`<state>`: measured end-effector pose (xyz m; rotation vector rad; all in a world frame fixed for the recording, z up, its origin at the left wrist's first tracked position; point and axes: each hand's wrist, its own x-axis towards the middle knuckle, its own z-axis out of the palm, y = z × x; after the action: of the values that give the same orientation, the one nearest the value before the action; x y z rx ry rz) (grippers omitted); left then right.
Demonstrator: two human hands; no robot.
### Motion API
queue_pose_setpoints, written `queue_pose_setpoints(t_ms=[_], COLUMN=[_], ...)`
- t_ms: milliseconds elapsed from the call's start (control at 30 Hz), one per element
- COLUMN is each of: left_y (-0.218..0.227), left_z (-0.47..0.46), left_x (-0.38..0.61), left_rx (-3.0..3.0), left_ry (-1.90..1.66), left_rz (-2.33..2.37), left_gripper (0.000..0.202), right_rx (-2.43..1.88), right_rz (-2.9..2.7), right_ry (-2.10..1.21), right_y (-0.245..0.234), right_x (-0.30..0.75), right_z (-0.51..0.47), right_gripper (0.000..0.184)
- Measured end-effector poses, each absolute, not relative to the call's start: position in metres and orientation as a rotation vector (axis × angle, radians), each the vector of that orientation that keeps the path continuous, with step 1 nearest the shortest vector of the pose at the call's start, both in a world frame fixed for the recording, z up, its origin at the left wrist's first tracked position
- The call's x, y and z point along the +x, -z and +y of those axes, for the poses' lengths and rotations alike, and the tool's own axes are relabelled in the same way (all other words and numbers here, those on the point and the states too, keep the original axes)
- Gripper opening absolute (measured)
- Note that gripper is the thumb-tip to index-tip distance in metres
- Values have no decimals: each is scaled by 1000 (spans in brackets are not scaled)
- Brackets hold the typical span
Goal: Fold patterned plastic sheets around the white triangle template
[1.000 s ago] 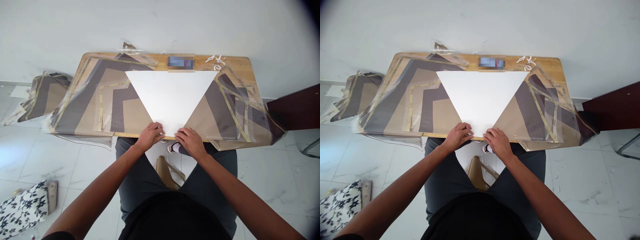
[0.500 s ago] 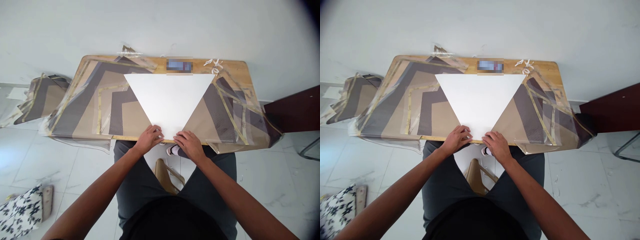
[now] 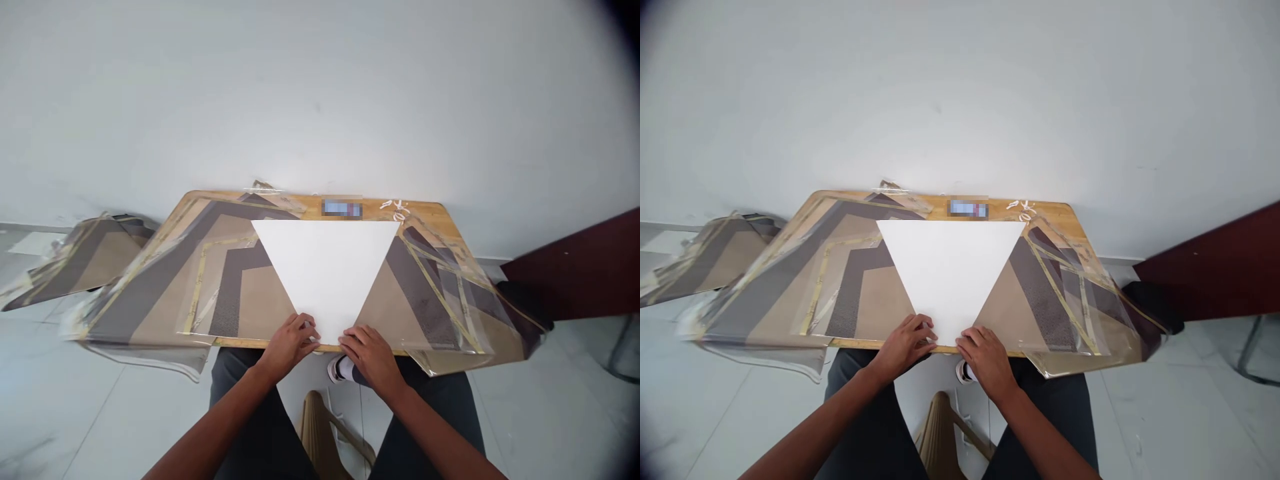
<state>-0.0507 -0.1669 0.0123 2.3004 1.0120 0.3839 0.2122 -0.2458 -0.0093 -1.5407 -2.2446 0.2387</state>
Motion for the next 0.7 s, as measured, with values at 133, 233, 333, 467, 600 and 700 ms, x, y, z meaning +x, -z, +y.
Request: queue_pose_setpoints(t_ms=[133, 233, 333, 467, 600, 700], left_y=[-12, -10, -7, -7, -9, -10], left_z=[-170, -171, -172, -172, -172, -171], left_x=[-52, -54, -54, -55, -55, -54], left_rx=[2282, 2278, 2266, 2257, 2265, 2276], left_ry=[-379, -374, -371, -375, -383, -391], left_rz=[1015, 1023, 1029, 1020, 1017, 1003], left_gripper=[7, 9, 11, 11, 11, 6], right_rx=[-1500, -1478, -1482, -1475, -1462, -1480], right_rz=[-2225, -2210, -2205, -2216, -2233, -2254], right_ry=[-244, -270, -279, -255, -209, -191], right_y=[15, 16, 15, 13, 11, 8], right_x=[212, 212, 211, 210, 208, 206], right_z=[-248, -250, -251, -250, -248, -247], right_gripper=[21, 23, 23, 24, 23, 20])
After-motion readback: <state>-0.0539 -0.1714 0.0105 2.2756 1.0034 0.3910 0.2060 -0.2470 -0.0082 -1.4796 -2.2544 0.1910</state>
